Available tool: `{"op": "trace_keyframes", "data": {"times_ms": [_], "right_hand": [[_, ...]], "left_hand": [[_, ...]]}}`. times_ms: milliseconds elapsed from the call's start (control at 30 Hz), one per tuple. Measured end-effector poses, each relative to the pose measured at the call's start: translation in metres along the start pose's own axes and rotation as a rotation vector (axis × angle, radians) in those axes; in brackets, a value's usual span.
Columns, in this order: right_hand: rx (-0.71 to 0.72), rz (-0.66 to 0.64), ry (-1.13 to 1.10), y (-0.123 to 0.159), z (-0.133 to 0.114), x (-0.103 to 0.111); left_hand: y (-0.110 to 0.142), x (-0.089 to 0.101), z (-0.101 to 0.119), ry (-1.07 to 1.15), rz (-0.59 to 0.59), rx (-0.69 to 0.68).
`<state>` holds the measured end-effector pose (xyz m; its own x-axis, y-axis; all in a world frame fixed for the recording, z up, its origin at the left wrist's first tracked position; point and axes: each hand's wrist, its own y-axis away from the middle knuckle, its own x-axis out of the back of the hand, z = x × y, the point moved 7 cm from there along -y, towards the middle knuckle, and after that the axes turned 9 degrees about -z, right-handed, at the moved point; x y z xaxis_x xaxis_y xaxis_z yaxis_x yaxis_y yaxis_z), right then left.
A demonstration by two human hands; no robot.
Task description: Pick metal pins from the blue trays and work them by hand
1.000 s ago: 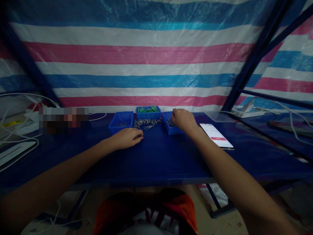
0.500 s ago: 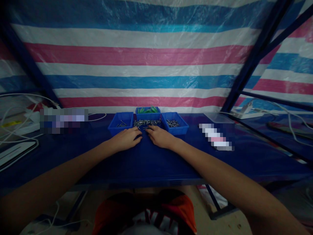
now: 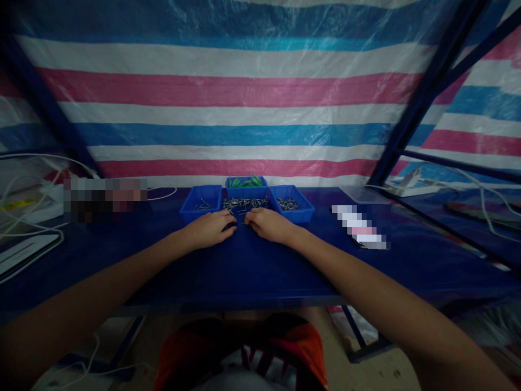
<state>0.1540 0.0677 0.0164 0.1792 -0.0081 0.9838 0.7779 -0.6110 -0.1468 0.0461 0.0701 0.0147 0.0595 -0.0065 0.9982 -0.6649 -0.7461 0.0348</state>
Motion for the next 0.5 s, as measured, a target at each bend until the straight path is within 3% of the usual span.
{"op": "trace_keyframes", "data": {"times_ms": [500], "right_hand": [[0.132, -0.009, -0.113, 0.000, -0.019, 0.006]], "left_hand": [[0.001, 0.003, 0.003, -0.035, 0.032, -0.045]]}}
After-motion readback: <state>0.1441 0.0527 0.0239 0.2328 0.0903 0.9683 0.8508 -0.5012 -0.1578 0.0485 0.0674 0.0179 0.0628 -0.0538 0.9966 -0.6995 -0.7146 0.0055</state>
